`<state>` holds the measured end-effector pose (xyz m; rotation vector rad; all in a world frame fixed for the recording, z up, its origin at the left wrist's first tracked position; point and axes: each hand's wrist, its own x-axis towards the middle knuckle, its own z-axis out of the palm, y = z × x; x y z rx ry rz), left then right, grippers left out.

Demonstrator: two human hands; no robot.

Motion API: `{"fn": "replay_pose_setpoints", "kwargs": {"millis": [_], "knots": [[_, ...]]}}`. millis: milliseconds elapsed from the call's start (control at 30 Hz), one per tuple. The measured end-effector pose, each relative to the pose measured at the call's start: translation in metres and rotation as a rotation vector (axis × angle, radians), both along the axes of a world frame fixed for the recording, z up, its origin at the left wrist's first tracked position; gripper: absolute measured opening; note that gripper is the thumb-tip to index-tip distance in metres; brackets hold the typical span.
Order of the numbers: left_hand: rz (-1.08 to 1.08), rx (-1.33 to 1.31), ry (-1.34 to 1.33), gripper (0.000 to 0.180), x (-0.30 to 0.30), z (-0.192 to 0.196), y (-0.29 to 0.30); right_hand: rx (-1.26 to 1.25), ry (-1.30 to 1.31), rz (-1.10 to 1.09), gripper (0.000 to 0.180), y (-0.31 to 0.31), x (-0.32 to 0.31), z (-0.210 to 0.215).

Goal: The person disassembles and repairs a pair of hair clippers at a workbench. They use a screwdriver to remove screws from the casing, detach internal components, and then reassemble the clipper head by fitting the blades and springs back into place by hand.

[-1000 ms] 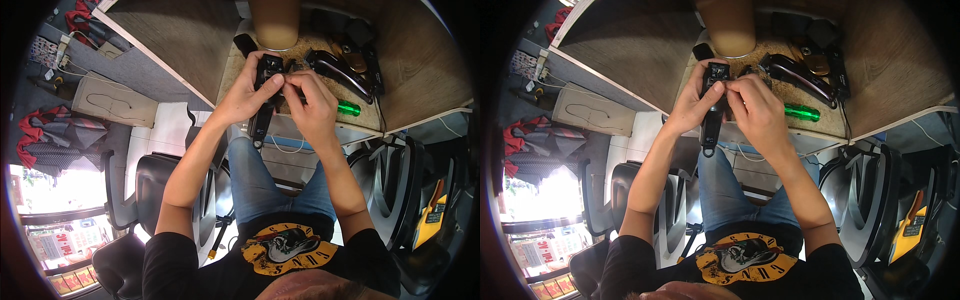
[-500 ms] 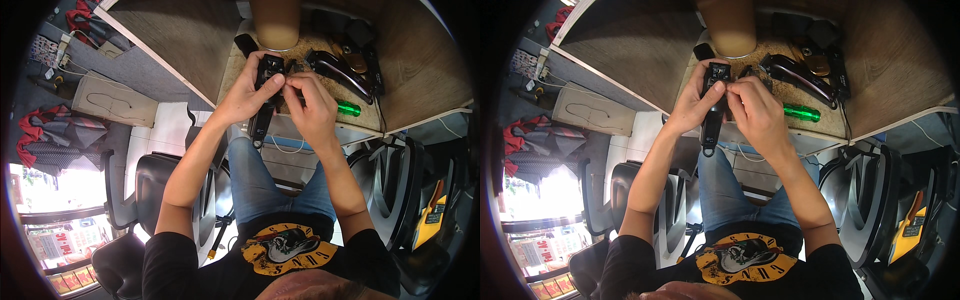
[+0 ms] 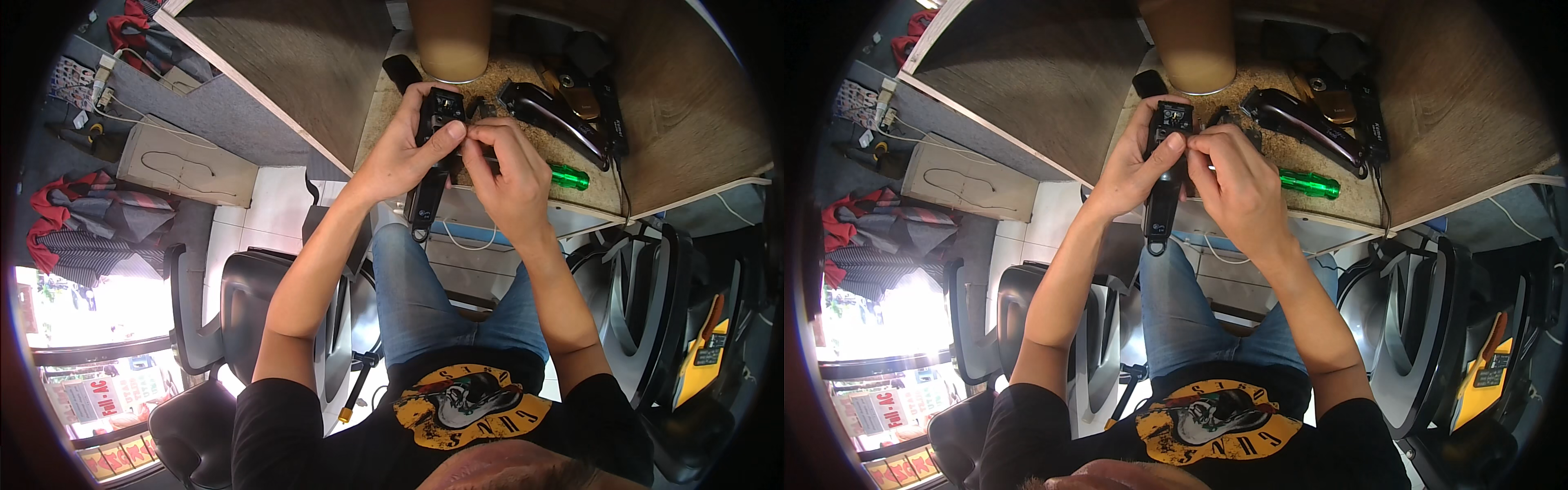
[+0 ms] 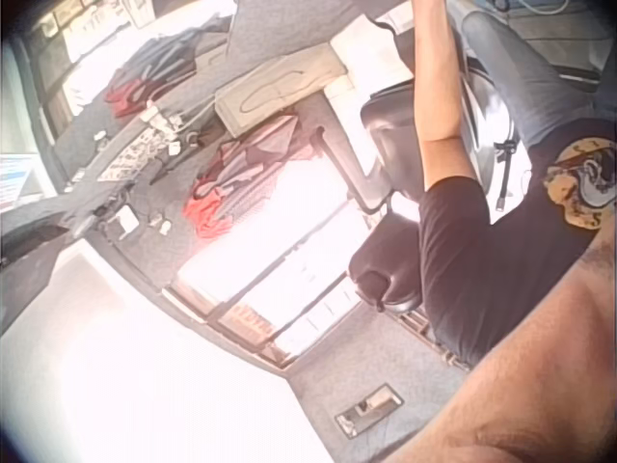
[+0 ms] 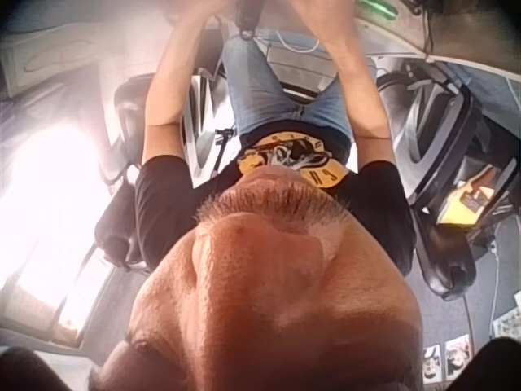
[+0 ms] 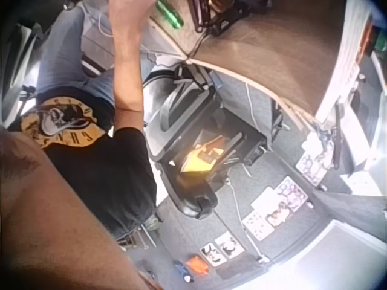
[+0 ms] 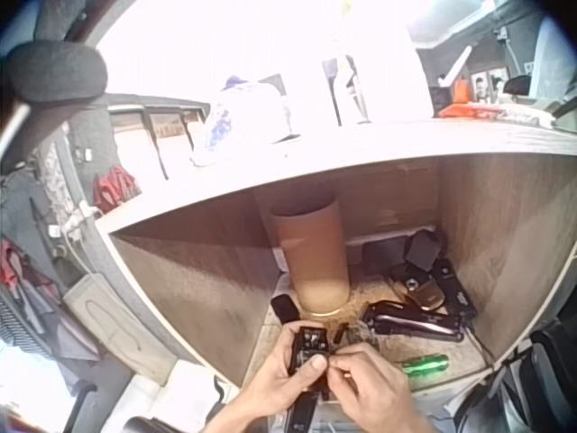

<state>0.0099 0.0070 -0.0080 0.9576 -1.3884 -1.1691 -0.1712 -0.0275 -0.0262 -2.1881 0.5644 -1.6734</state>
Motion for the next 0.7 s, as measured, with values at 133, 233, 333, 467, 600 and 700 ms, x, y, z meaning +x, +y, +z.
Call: {"fn": "replay_pose_setpoints", "kwargs": {"millis": [133, 233, 333, 467, 600, 700], "knots": [[0.017, 0.016, -0.026, 0.06, -0.0003, 0.0022, 0.0011, 0.06, 0.0, 0.012, 0.017, 0.0006, -0.0002, 0.0003], [0.021, 0.013, -0.02, 0.059, -0.0005, 0.0007, 0.0006, 0.045, -0.015, 0.0, 0.017, 0.0003, 0.0004, 0.0005], [0.015, 0.007, -0.011, 0.058, 0.0006, -0.0008, -0.0006, 0.038, -0.008, -0.004, 0.017, -0.0003, -0.0006, 0.0002], [0.042, -0.007, -0.034, 0.058, -0.0008, -0.0016, -0.0008, 0.023, -0.005, -0.005, 0.016, -0.0005, -0.0004, 0.0], [0.036, -0.002, -0.024, 0.058, -0.0006, -0.0016, -0.0009, 0.021, -0.004, -0.01, 0.016, -0.0006, -0.0007, 0.0], [0.016, 0.019, -0.026, 0.059, 0.0006, -0.0009, -0.0006, 0.014, 0.001, -0.017, 0.016, -0.0009, -0.0007, 0.0002]]}}
